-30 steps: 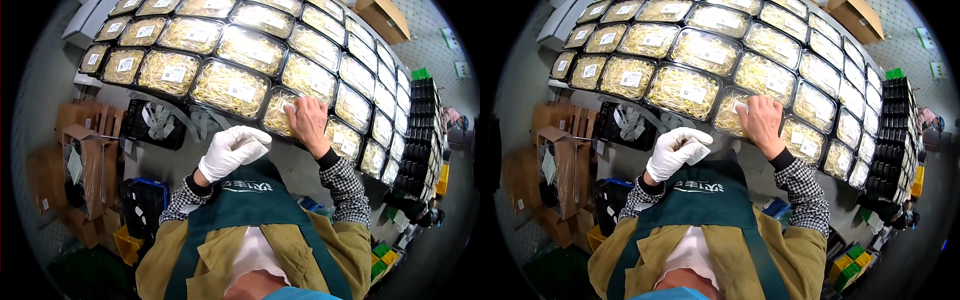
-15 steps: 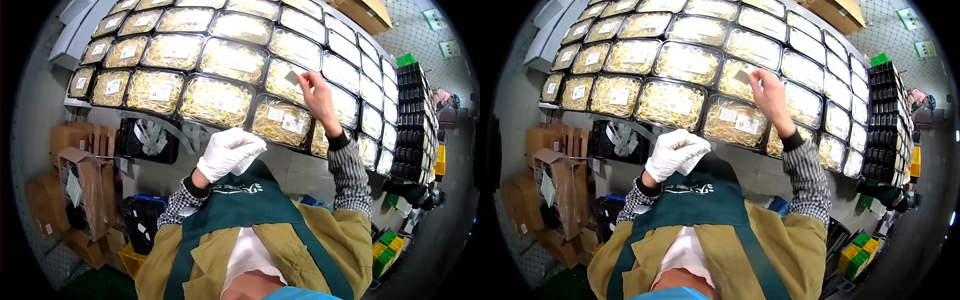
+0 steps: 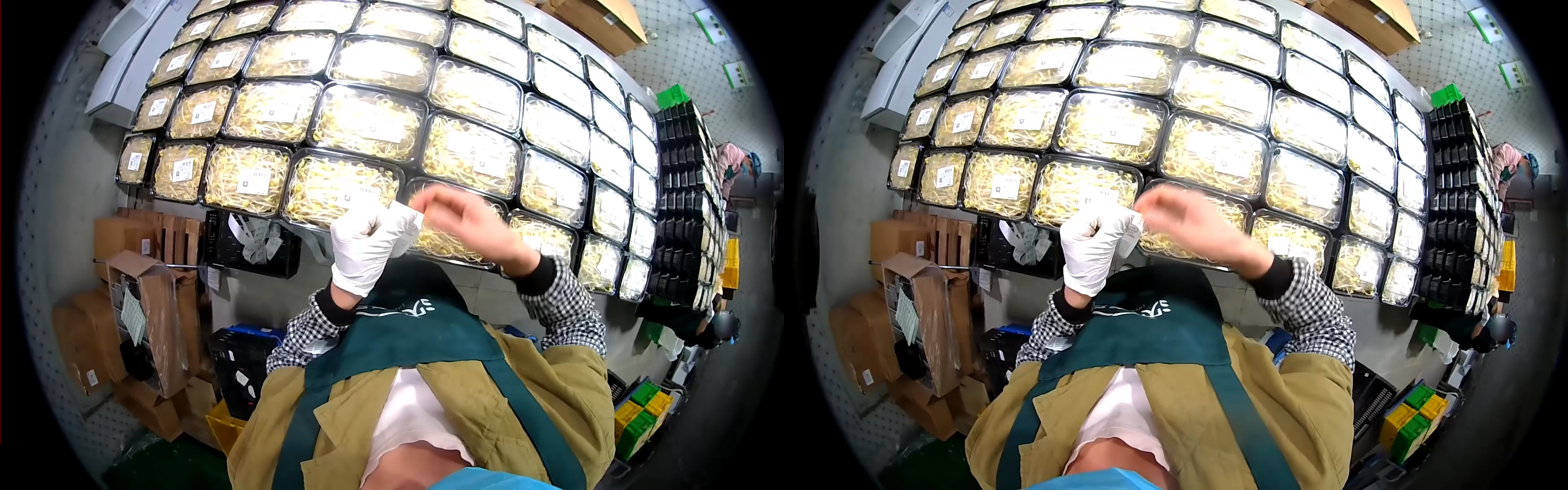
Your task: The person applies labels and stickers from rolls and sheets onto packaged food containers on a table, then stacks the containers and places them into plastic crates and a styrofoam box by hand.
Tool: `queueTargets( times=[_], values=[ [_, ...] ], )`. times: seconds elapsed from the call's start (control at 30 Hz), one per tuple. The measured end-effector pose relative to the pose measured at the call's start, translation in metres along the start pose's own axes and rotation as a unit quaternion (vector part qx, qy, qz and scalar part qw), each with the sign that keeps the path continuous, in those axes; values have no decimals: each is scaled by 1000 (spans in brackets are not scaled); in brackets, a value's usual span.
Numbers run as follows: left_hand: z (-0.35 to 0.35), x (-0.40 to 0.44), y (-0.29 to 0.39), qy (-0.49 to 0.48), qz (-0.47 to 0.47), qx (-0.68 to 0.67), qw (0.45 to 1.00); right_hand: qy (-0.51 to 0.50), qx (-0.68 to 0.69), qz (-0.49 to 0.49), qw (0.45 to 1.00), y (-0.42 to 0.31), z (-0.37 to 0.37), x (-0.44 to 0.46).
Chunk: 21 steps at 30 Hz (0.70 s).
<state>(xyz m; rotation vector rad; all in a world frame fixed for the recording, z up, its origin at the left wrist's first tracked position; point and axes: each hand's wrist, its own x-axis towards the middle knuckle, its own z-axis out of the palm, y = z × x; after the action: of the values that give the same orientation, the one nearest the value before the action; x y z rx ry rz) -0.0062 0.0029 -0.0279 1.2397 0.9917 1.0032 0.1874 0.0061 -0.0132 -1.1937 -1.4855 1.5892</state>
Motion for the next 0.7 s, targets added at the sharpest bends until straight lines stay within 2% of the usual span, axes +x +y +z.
queueTargets(
  times=[0.03, 0.1, 0.13, 0.17, 0.2, 0.23, 0.27, 0.3, 0.37, 0.4, 0.43, 0.5, 0.53, 0.6, 0.63, 0.67, 0.7],
  values=[
    [-2, 3, -6, -10, -19, 15, 1000, -25, 12, -24, 999, -4, 7, -7],
    [-3, 8, -14, -28, -58, 41, 997, 27, -113, -76, 990, -4, -15, 0],
    [0, 11, -2, -61, -59, 5, 996, 113, -145, -52, 982, 7, -31, 12],
    [-6, 11, 5, -120, -76, -3, 990, 188, -200, -69, 959, 12, -59, 31],
    [-13, 11, 13, -153, -74, 0, 986, 233, -260, -81, 933, 25, -94, 54],
    [-17, 9, 20, -185, -72, 3, 980, 292, -331, -19, 897, 19, -114, 73],
    [-16, 8, 23, -182, -22, -23, 983, 323, -457, -137, 817, 44, -147, 98],
    [-16, 5, 30, -169, -79, -79, 979, 330, -482, -143, 799, 53, -161, 114],
    [-11, 2, 46, -122, -90, -148, 977, 330, -582, -91, 738, 64, -168, 134],
    [-14, 5, 47, -140, -77, -117, 980, 305, -610, -49, 730, 63, -161, 134],
    [-18, 7, 42, -142, -77, -134, 978, 322, -635, -79, 698, 70, -160, 136],
    [-21, 7, 27, -147, -79, -171, 971, 343, -614, -73, 707, 69, -158, 136],
    [-15, 7, 26, -100, -97, -174, 975, 357, -603, -98, 707, 69, -157, 133],
    [-8, 14, 20, -41, -42, -59, 997, 391, -581, -151, 698, 65, -159, 130],
    [-4, 18, 17, -11, -10, -2, 1000, 360, -535, -158, 748, 62, -150, 124],
    [2, 20, 15, 41, -14, 11, 999, 303, -394, -81, 864, 43, -119, 109],
    [1, 23, 7, 64, 21, 63, 996, 128, -188, 43, 973, -1, -88, 85]
  ],
)
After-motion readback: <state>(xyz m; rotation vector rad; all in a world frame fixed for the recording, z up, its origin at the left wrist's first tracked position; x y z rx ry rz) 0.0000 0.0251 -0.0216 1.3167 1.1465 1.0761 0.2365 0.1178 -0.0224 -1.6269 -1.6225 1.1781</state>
